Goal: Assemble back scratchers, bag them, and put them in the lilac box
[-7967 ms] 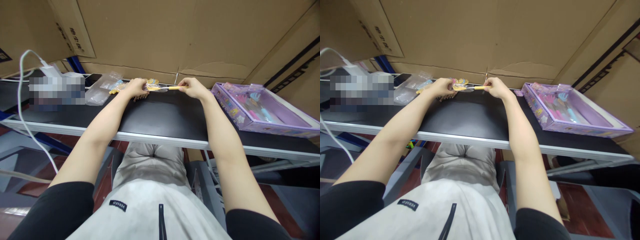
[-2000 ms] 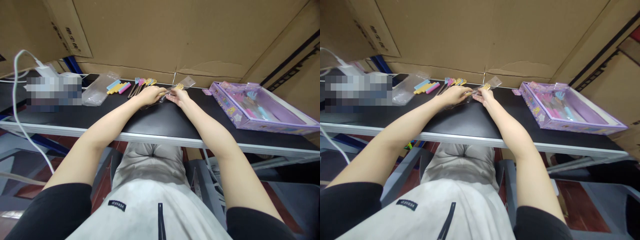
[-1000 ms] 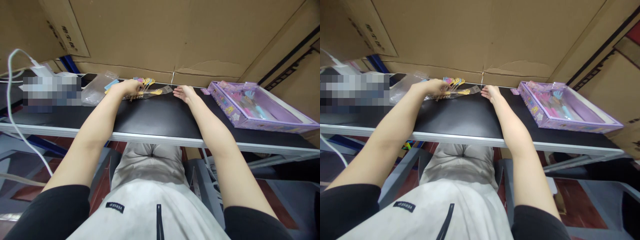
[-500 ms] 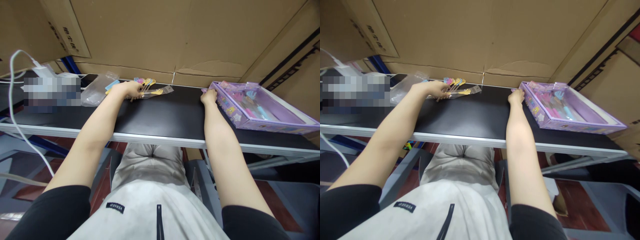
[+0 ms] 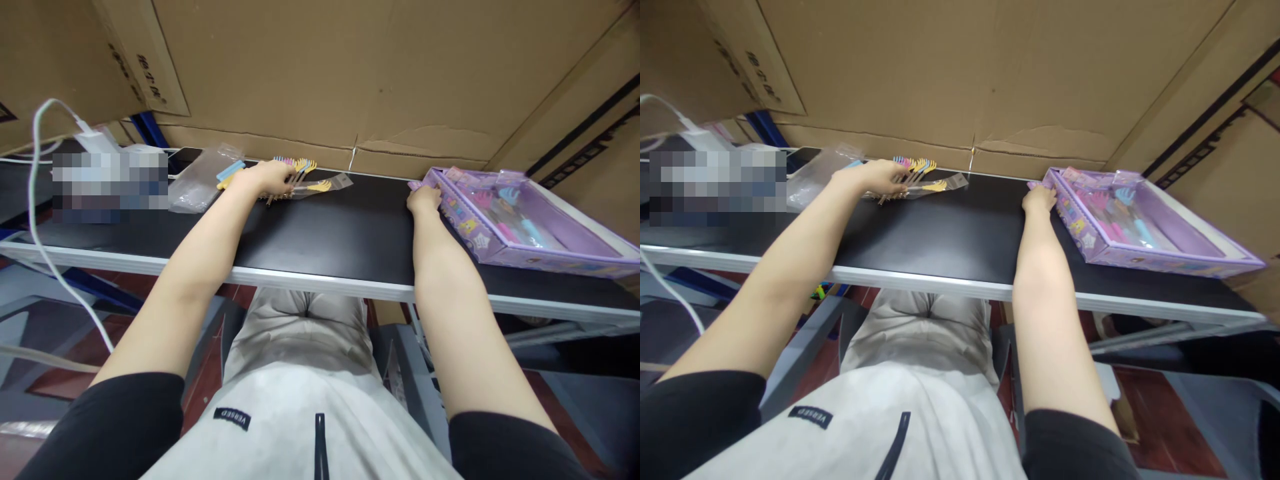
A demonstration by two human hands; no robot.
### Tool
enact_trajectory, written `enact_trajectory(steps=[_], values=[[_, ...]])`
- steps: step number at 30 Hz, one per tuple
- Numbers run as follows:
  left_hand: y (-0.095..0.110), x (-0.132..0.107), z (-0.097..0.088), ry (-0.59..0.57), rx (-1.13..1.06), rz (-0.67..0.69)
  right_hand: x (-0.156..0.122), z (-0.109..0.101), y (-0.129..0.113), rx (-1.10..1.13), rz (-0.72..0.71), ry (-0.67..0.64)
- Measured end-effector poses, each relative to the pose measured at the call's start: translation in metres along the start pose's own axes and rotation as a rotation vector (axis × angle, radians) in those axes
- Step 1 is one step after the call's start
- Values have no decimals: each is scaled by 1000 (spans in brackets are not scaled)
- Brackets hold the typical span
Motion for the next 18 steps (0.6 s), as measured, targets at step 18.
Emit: enact_trajectory(steps=[18], values=[[0,6,0,57,-42,33,-16,-26,-19,-199,86,49]])
Point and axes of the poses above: each hand's wrist, its own x-axis towards the middle knuckle, its own z-axis out of the palm, y = z × x, the point moved 10 cm from there along x, towards the middle knuckle, and after that the axes turned 11 degrees about -y, right-handed, at the moved point
